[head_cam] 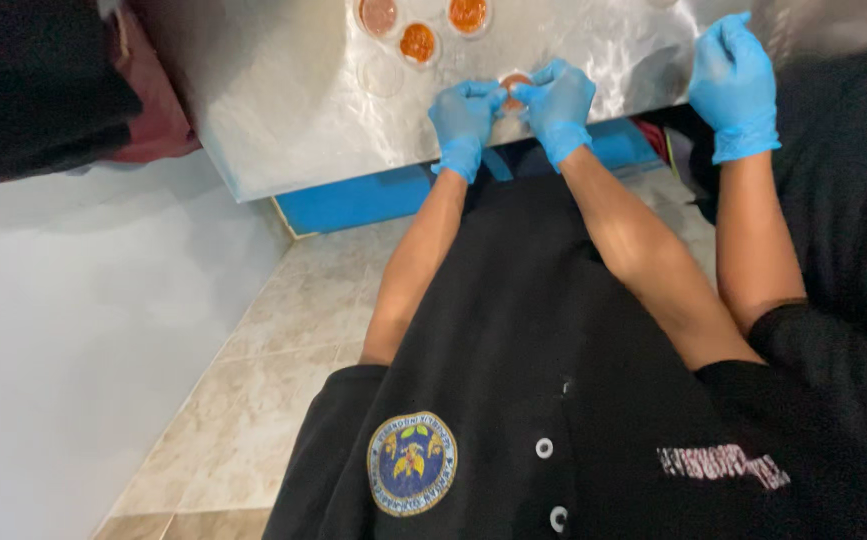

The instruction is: The person repeatedly picks up small transparent containers filled with an orange substance from a plastic sheet on a table and places them into a white basket. The person wears blue gloves and a black shirt with a logo. Another person is visible to the left performing a similar task.

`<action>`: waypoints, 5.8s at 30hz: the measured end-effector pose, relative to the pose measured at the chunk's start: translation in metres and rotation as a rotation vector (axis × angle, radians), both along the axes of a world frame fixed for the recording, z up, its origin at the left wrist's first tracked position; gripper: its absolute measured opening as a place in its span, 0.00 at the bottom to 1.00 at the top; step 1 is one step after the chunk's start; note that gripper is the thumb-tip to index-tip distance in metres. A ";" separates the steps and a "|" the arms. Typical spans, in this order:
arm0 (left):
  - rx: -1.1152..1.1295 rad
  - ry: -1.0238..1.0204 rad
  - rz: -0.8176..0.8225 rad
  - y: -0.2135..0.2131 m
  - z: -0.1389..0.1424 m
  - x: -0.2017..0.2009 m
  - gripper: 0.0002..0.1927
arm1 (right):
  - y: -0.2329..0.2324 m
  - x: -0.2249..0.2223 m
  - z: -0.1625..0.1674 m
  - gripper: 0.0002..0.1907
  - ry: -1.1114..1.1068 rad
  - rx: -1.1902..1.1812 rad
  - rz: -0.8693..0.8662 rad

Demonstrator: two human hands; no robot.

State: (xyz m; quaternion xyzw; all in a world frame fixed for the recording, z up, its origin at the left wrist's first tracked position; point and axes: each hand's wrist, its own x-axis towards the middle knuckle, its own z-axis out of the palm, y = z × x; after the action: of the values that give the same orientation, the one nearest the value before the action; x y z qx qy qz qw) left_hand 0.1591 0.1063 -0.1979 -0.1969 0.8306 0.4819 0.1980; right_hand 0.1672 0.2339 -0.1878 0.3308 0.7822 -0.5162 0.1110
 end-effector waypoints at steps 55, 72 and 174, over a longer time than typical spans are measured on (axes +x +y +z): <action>0.027 0.481 -0.299 -0.042 -0.015 0.035 0.22 | -0.007 0.021 -0.007 0.11 -0.173 -0.589 -0.324; -0.437 0.628 -0.848 -0.056 -0.015 0.023 0.37 | -0.026 0.012 -0.013 0.12 -0.019 0.008 0.058; 0.123 0.358 -0.574 -0.069 -0.008 -0.013 0.22 | -0.023 0.022 -0.004 0.08 0.025 -0.264 -0.016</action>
State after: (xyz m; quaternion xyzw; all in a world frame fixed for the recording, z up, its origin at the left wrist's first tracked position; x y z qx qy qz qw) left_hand 0.1457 0.0370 -0.2061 0.1449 0.8430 0.4825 0.1883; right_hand 0.1890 0.2109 -0.1915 0.3130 0.7061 -0.6197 0.1395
